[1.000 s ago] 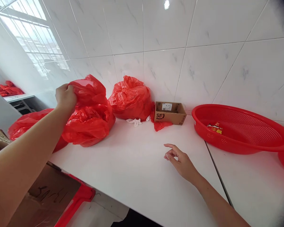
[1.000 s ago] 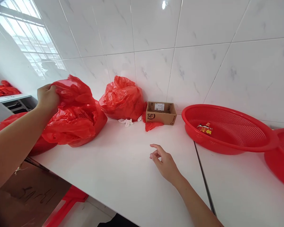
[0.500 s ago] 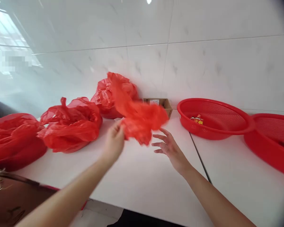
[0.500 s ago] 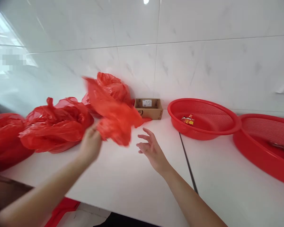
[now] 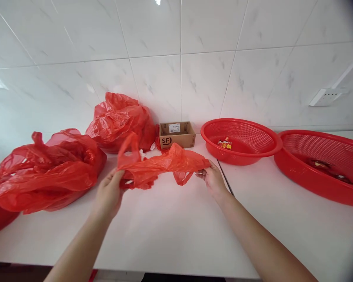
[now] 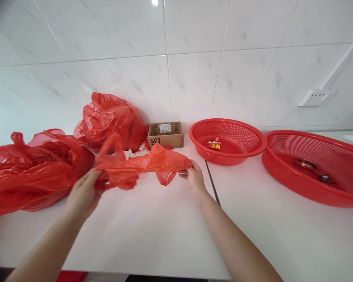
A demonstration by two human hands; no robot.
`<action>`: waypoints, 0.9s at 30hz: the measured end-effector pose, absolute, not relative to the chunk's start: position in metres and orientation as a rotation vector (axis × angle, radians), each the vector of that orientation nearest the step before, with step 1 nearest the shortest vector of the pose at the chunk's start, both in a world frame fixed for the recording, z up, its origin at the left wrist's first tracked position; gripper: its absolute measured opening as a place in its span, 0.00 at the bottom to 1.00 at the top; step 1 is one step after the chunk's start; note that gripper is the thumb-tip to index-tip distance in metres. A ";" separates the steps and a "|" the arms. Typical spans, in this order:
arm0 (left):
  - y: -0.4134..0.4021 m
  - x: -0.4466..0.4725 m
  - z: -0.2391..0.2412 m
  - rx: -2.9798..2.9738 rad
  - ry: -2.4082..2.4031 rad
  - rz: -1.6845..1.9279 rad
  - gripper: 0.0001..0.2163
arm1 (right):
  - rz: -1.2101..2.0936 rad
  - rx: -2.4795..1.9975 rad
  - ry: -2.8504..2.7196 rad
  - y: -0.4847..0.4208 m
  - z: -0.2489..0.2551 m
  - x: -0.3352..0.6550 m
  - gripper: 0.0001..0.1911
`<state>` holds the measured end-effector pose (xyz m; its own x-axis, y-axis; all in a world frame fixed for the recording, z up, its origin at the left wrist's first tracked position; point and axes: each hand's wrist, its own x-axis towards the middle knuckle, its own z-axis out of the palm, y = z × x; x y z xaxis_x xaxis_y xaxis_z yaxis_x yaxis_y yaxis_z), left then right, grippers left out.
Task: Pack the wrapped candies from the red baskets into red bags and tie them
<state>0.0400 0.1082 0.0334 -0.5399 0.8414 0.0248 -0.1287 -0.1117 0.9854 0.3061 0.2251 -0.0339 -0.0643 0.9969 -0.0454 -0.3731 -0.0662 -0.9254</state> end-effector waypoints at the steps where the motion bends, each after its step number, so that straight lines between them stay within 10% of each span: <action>1: 0.104 0.034 0.044 0.846 1.444 1.767 0.10 | 1.447 -0.938 -0.920 0.225 -0.034 0.305 0.13; 12: 0.081 -0.005 0.120 0.974 1.350 1.955 0.05 | 1.451 -0.957 -0.814 0.228 -0.041 0.308 0.11; 20: 0.073 0.029 0.045 1.630 1.822 1.982 0.19 | 1.405 -0.960 -0.754 0.233 -0.049 0.311 0.12; 23: 0.074 0.057 -0.002 2.670 1.813 1.118 0.14 | 1.376 -0.973 -0.758 0.233 -0.048 0.312 0.11; 27: 0.101 0.047 -0.031 2.650 2.045 0.518 0.16 | 1.330 -1.001 -0.771 0.235 -0.047 0.314 0.12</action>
<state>0.0475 0.1005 -0.0311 0.2359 0.8932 0.3828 0.9677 -0.2520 -0.0084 0.3141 0.2348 -0.0468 0.1146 0.9890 -0.0932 -0.4111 -0.0382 -0.9108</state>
